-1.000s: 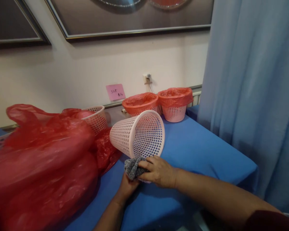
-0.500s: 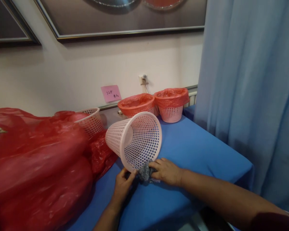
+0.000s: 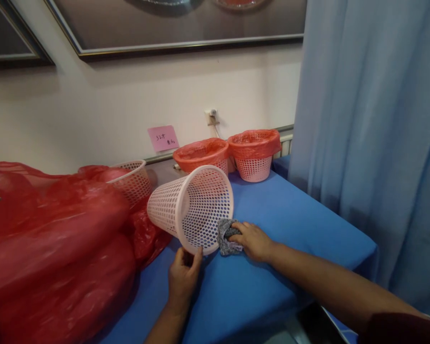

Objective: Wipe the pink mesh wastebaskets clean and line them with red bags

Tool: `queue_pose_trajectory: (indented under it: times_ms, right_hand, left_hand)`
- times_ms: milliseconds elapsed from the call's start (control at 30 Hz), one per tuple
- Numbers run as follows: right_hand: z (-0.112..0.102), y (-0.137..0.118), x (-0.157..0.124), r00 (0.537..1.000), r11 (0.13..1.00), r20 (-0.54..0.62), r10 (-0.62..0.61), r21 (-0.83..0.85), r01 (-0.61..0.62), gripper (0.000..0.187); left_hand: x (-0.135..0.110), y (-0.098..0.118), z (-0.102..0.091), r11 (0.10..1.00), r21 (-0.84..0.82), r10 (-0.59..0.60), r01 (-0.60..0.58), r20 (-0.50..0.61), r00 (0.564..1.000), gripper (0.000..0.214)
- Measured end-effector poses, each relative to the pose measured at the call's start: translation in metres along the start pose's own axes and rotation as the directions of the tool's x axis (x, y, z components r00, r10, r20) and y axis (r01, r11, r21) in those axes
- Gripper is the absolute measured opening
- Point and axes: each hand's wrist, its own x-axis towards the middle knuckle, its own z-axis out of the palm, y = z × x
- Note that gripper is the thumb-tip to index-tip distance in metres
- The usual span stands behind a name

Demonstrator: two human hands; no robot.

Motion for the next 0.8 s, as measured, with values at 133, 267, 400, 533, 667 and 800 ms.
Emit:
queue_pose_trajectory:
  times_ms: [133,267,400,533,667,800]
  right_hand:
    - [-0.013,0.02,0.022,0.818,0.813,-0.323,0.475,0.518,-0.267,0.048]
    - [-0.039,0.045,0.064,0.613,0.63,-0.341,0.713,0.696,-0.345,0.056]
    - [-0.027,0.023,0.079,0.57,0.395,-0.141,0.81,0.849,-0.35,0.052]
    - [0.016,-0.042,0.054,0.604,0.12,0.157,0.781,0.912,-0.393,0.038]
    - [0.038,-0.098,0.026,0.656,-0.074,0.353,0.667,0.908,-0.413,0.029]
    - [0.031,-0.123,0.017,0.645,-0.246,0.562,0.518,0.82,-0.517,0.016]
  left_hand:
    - [0.001,-0.009,-0.004,0.99,0.144,0.014,-0.005,-0.064,0.998,0.037]
    - [-0.004,-0.01,-0.012,0.998,0.067,-0.02,0.021,-0.007,1.0,0.044]
    - [-0.007,-0.002,-0.011,0.991,-0.12,-0.045,0.057,0.103,0.994,0.046]
    - [-0.005,-0.001,-0.007,0.978,-0.185,-0.077,0.097,0.111,0.991,0.049]
    - [-0.004,-0.006,-0.006,0.978,-0.156,-0.126,0.142,0.105,0.986,0.054]
    - [-0.004,-0.007,-0.008,1.0,-0.017,0.009,-0.006,0.158,0.987,0.051]
